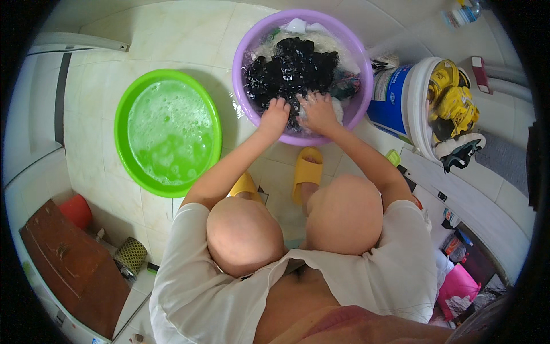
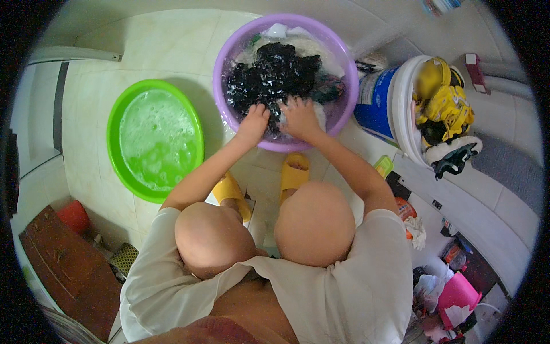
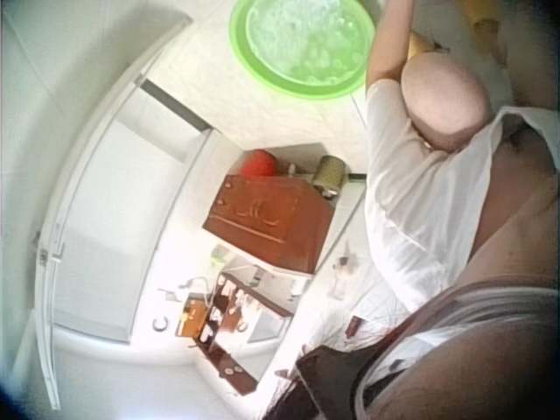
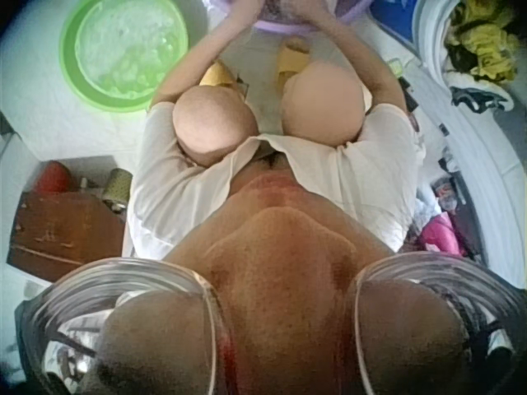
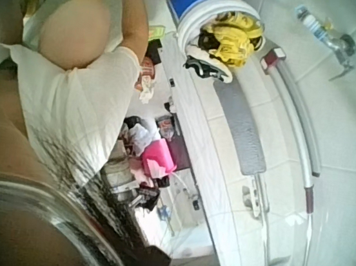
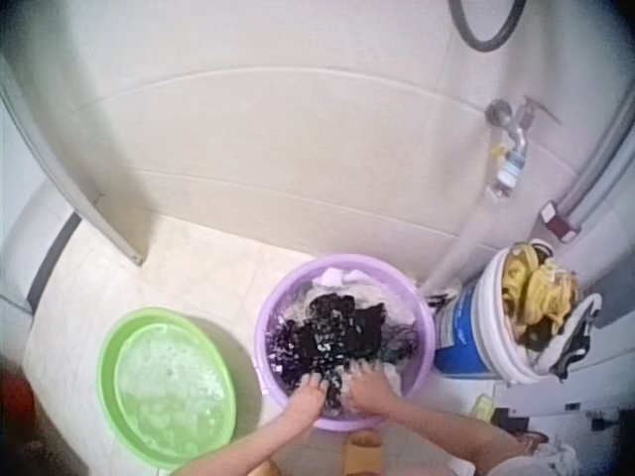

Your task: The person washes clothes by hand in a green basin filled with soapy water, scrubbing, wringing out, and transferring the items into a purple basin.

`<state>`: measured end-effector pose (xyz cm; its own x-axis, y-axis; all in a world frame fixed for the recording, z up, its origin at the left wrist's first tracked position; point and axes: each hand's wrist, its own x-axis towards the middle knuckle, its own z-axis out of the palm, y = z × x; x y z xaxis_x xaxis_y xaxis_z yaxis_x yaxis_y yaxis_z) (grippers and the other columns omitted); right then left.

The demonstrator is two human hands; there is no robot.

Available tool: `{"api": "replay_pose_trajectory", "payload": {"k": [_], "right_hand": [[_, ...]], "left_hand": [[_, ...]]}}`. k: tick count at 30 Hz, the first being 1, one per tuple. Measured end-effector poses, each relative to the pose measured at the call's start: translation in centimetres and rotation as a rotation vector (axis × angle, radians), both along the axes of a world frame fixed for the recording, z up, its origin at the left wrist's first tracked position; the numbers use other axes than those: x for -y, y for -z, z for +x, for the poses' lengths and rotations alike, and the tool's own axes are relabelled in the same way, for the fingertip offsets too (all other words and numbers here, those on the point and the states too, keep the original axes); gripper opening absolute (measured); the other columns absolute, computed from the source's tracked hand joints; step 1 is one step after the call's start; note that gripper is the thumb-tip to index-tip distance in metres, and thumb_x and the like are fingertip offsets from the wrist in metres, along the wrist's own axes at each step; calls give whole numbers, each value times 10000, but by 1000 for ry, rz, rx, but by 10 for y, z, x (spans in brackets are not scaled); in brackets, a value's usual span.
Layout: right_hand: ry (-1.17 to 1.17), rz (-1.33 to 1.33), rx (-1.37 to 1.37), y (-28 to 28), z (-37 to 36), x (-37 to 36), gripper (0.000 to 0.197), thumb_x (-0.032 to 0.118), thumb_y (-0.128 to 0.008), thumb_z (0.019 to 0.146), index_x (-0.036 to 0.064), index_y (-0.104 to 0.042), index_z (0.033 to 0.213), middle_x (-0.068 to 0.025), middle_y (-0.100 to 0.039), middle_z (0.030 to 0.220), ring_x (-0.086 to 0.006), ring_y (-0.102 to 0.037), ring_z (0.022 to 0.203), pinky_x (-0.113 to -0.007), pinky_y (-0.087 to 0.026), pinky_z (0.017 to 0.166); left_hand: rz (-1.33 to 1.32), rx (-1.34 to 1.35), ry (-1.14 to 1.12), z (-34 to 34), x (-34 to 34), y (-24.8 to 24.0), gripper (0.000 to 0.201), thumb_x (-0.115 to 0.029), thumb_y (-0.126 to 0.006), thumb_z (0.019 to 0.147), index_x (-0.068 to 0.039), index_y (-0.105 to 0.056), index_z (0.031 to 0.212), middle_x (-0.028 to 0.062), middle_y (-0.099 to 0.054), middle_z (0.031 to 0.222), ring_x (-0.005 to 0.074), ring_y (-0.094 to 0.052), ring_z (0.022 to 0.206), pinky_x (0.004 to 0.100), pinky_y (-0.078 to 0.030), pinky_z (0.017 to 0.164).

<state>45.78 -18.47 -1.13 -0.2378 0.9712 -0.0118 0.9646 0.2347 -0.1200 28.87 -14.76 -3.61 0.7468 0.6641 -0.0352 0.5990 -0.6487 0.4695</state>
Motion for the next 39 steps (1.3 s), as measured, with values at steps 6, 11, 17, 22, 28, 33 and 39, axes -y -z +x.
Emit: {"api": "replay_pose_trajectory", "payload": {"k": [6,11,17,22,28,33,39], "right_hand": [[41,-591,176,37,-11,-28,524,489,-466,757,77,-541,1072,-133,-518,1106,-321,-432,1054,-511,-253,933],[176,-584,168,51,-1,-29,608,457,-502,740,104,-421,1229,-151,-466,1200,-324,-376,1150,-418,-227,991],[132,-801,-41,13,4,-33,389,305,-568,706,114,-558,1045,-141,-541,1082,-322,-483,1016,-426,-378,846],[34,-336,-235,-44,36,-32,291,232,-572,722,45,-586,945,-146,-602,800,-307,-570,772,-385,-442,710],[253,226,-274,-181,96,-46,221,139,-544,729,23,-579,913,-155,-600,801,-314,-574,729,-384,-453,687],[298,875,44,-331,115,-62,272,74,-539,717,56,-531,988,-175,-527,959,-339,-511,872,-398,-427,736],[538,824,310,-375,196,-102,396,305,-559,743,51,-495,1041,-188,-495,1036,-364,-492,932,-447,-420,754]], "left_hand": [[-22,-18,-35,-10,-10,17,216,-20,-480,674,23,-511,883,180,-507,891,325,-492,887,369,-428,759],[-179,244,47,-34,-12,-16,264,19,-506,654,20,-542,915,163,-515,855,320,-495,838,389,-415,747],[-177,486,-228,-91,16,-55,236,67,-467,698,11,-558,908,166,-546,936,332,-515,897,371,-417,801],[-165,531,-518,-151,47,-63,190,54,-463,732,4,-570,881,170,-567,875,315,-545,828,350,-437,744],[-434,619,-852,-220,98,-36,153,30,-434,794,22,-577,847,130,-593,788,219,-578,751,295,-455,676],[-362,447,-905,-260,148,-60,156,58,-416,790,36,-566,825,131,-591,750,199,-579,692,288,-459,647],[-311,385,-891,-296,197,-56,169,63,-415,777,37,-575,824,128,-591,726,186,-576,663,273,-454,615]]}}
